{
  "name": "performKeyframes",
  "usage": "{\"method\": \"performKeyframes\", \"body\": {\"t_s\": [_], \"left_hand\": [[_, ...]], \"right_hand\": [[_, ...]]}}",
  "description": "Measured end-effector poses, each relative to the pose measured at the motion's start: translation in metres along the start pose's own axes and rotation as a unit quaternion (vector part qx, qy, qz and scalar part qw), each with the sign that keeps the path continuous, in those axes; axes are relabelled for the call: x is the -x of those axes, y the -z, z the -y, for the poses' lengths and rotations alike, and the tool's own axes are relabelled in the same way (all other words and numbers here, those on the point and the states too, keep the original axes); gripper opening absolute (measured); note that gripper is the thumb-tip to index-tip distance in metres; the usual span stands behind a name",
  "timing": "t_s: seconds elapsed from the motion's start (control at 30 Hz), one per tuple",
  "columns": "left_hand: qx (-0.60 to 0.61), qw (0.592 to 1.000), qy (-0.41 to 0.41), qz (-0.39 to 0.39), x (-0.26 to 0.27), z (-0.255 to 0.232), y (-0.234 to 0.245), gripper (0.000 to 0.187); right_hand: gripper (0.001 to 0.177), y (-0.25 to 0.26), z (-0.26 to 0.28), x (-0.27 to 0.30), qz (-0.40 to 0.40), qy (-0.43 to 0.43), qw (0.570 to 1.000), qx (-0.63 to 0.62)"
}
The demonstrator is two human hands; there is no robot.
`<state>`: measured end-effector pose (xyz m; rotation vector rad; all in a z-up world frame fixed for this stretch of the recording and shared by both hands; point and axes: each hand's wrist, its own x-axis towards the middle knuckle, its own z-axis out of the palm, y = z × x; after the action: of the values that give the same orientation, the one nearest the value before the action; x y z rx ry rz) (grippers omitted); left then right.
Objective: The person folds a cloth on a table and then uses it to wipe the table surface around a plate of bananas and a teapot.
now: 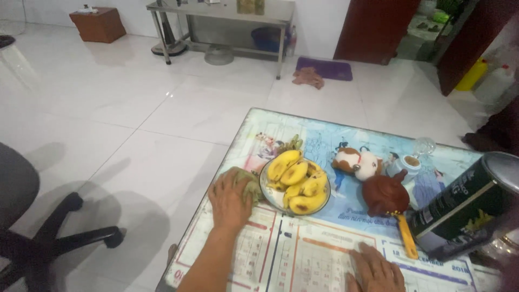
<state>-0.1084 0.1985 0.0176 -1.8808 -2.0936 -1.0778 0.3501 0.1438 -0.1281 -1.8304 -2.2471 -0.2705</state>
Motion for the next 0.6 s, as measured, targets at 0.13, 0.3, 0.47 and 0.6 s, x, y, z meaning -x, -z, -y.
{"method": "performKeyframes", "body": {"t_s": [0.13, 0.3, 0.47, 0.6], "left_hand": [[0.005, 1.0, 0.02, 0.007, 0.036, -0.02, 0.004, 0.051], [-0.021, 0.996, 0.055, 0.064, 0.11, -0.084, 0.032, 0.072], [0.041, 0.998, -0.035, 0.013, 0.189, -0.142, 0.06, 0.06], [0.066, 0.994, -0.087, 0.0, 0.211, -0.121, 0.074, 0.062]], "right_hand": [[0.084, 0.048, 0.03, -0.001, -0.046, 0.015, 0.998, -0.033], [0.063, 0.104, 0.057, 0.003, -0.057, 0.036, 0.995, -0.07], [0.053, 0.12, 0.086, 0.008, -0.091, 0.037, 0.988, -0.122], [0.035, 0.09, 0.145, -0.003, -0.125, 0.108, 0.927, -0.335]]}}
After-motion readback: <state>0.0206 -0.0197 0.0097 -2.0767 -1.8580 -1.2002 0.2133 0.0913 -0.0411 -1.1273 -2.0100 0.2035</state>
